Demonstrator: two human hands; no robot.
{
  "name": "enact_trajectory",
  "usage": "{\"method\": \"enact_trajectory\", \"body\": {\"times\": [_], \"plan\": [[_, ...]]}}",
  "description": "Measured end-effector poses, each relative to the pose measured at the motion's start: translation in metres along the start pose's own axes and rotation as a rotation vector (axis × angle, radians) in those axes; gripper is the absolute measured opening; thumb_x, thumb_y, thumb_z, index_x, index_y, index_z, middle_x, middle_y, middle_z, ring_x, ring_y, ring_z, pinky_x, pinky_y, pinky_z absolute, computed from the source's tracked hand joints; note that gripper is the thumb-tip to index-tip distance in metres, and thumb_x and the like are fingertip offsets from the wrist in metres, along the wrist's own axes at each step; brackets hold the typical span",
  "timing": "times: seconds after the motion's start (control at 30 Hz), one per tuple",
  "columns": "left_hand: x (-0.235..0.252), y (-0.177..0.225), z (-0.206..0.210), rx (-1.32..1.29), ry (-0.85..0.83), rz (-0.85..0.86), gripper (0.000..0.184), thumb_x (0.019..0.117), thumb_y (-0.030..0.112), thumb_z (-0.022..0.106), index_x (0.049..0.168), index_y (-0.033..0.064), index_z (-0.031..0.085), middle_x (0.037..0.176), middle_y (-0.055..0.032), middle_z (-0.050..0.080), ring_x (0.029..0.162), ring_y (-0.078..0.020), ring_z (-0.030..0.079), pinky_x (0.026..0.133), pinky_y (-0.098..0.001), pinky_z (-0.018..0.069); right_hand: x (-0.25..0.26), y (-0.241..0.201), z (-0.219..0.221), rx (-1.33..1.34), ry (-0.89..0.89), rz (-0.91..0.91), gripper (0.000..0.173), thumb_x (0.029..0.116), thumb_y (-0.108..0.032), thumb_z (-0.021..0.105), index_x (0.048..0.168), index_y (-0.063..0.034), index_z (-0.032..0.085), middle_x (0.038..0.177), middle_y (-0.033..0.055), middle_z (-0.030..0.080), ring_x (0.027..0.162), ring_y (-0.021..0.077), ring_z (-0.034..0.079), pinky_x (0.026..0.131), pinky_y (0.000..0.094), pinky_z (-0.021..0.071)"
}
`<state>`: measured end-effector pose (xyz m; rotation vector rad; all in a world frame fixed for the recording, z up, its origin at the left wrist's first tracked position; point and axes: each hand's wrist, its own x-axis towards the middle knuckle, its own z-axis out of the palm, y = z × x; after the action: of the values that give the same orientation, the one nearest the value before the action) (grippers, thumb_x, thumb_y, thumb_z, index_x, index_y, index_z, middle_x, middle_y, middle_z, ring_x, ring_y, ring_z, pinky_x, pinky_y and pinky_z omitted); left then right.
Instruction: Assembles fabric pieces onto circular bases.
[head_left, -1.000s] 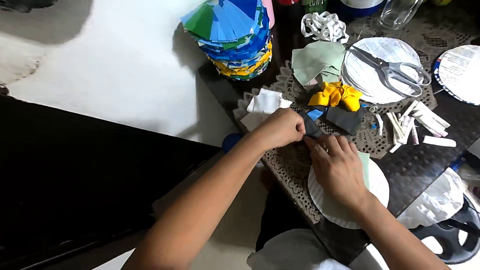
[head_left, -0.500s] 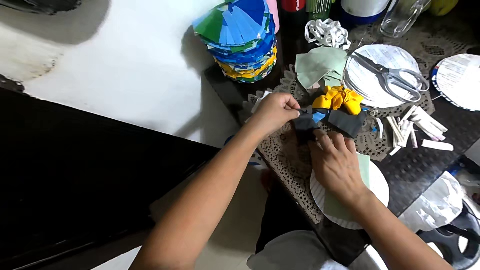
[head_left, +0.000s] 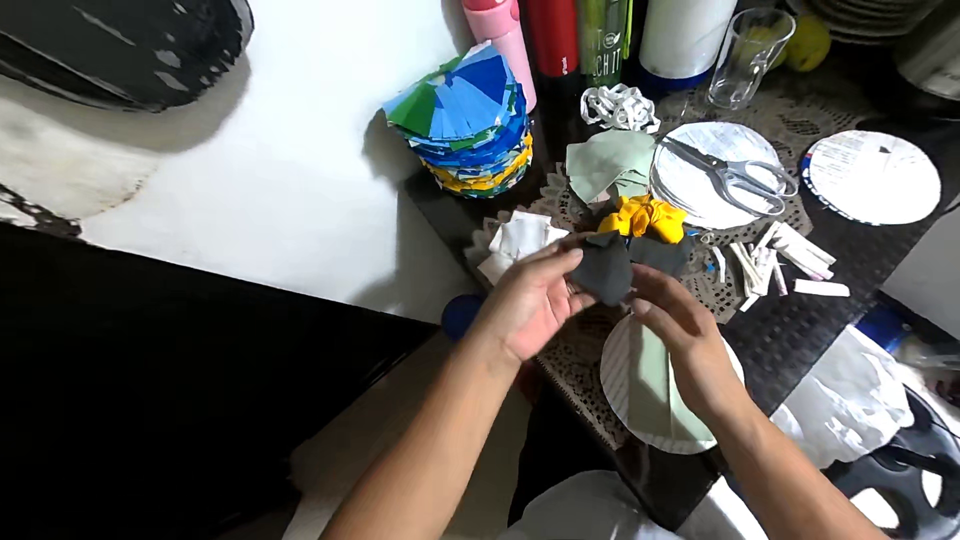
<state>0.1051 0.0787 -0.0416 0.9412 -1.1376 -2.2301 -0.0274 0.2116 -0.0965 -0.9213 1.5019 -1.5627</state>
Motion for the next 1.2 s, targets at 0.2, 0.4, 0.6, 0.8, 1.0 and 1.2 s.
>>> {"method": "enact_trajectory", "body": {"times": [0.2,0.4,0.6,0.8,1.0,1.2], "plan": [[-0.034,-0.05,0.033,-0.376,0.054,-0.108,0.025,0.1072,0.003,0.034,0.121,0.0046,0.055,0.104,-0.0116,0.07,0.092,-0.018,0.072,0.084,-0.0312,0.0611,-0.034,-0.008,-0.018,0.424,0.059,0.136,0.009,0.0957,-0.003,0.059,0.095,-0.0059,0.067,0.089,0.0013,0.071,0.083,0.0092,0.069,0.079,0.0268,0.0592],[-0.043,-0.086,0.047,-0.279,0.115,-0.13,0.024,0.1113,0.016,0.037,0.115,0.0031,0.057,0.1,-0.0098,0.072,0.088,-0.0175,0.074,0.08,-0.0325,0.063,-0.073,-0.005,-0.05,0.244,0.095,0.102,0.01,0.092,0.0,0.064,0.09,-0.0095,0.067,0.077,-0.0039,0.071,0.07,0.0052,0.07,0.068,0.0219,0.0599],[-0.051,-0.109,0.041,0.051,-0.076,-0.073,0.037,0.1115,0.025,0.028,0.127,0.0023,0.053,0.105,-0.0053,0.071,0.094,-0.0147,0.072,0.082,-0.0341,0.0622,-0.102,0.001,-0.068,0.132,0.145,0.129,0.011,0.0906,0.001,0.066,0.093,-0.0094,0.07,0.075,-0.0056,0.072,0.067,0.0035,0.069,0.065,0.0203,0.0601],[-0.054,-0.131,0.037,0.406,-0.2,0.337,0.058,0.0931,-0.007,0.06,0.147,-0.0103,0.039,0.111,-0.0075,0.073,0.094,-0.0083,0.072,0.083,-0.0243,0.0602,-0.122,0.008,-0.074,0.003,0.204,0.135,0.01,0.0898,0.0,0.067,0.093,-0.0094,0.07,0.075,-0.0077,0.072,0.066,0.0014,0.069,0.063,0.0181,0.0597],[-0.061,-0.149,0.039,0.765,-0.141,0.603,0.025,0.0926,0.001,0.063,0.114,0.0004,0.077,0.11,-0.0095,0.074,0.096,-0.0007,0.069,0.085,-0.0134,0.0555,-0.132,0.015,-0.074,-0.222,0.293,0.121,0.005,0.0925,-0.006,0.066,0.094,-0.0054,0.071,0.075,-0.0078,0.071,0.064,-0.0031,0.067,0.061,0.0141,0.0582],[-0.058,-0.146,0.051,1.052,-0.114,0.634,0.037,0.087,0.004,0.069,0.123,0.0016,0.073,0.115,-0.0162,0.071,0.079,-0.0029,0.066,0.07,-0.0127,0.0535,-0.129,0.019,-0.081,-0.771,0.317,0.038,0.023,0.0956,-0.026,0.061,0.092,-0.0102,0.076,0.08,-0.001,0.069,0.066,0.0039,0.06,0.06,0.0225,0.0485]]}}
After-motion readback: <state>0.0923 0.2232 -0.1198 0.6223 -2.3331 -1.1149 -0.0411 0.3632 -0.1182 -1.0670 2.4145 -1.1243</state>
